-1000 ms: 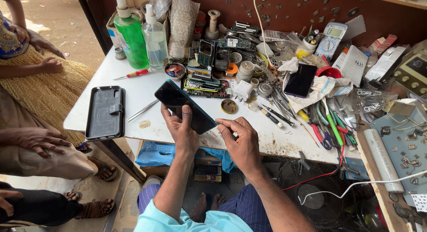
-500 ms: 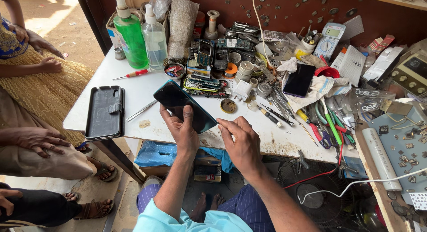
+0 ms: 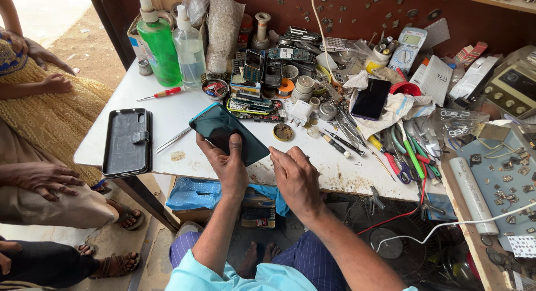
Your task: The person sits at a cluttered repair bench, removes the wallet case from a blue smartphone, then pries and peels the back cover off the phone body, working the seam around the edges by hand and separating the cover from the chassis at the end.
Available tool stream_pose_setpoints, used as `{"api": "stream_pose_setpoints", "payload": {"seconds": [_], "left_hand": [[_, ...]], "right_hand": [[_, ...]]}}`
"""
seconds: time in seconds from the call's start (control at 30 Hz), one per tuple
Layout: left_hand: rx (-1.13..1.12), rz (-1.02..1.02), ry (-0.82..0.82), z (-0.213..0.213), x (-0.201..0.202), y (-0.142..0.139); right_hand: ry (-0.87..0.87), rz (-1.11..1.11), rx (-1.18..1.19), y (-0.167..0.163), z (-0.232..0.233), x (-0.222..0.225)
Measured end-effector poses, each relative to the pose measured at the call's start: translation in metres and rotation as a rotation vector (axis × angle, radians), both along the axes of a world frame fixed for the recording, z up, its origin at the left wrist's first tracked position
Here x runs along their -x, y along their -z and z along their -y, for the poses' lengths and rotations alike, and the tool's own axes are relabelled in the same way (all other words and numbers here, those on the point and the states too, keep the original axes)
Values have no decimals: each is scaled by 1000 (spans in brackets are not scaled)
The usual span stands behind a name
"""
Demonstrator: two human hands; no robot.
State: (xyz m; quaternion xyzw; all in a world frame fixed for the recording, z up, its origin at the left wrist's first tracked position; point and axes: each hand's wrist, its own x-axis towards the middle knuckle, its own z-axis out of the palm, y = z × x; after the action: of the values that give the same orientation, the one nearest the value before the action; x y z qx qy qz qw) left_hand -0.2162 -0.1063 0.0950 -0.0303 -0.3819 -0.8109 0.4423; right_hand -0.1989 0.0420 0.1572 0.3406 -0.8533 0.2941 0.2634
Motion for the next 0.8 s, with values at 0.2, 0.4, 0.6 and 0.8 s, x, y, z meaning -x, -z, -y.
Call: {"api": "stream_pose_setpoints", "payload": {"seconds": [0.2, 0.4, 0.6, 0.8], "left_hand": [[148, 81, -62, 0, -4, 1], [4, 20, -21, -1, -2, 1], [-232, -69, 107, 9, 2, 0], [-296, -64, 146, 12, 4, 0]], "right_hand": [[-14, -25, -51, -3, -3, 3], [22, 228, 111, -11, 1, -1], [-48, 286, 393, -8, 8, -8], [-67, 361, 403, -2, 12, -8]]}}
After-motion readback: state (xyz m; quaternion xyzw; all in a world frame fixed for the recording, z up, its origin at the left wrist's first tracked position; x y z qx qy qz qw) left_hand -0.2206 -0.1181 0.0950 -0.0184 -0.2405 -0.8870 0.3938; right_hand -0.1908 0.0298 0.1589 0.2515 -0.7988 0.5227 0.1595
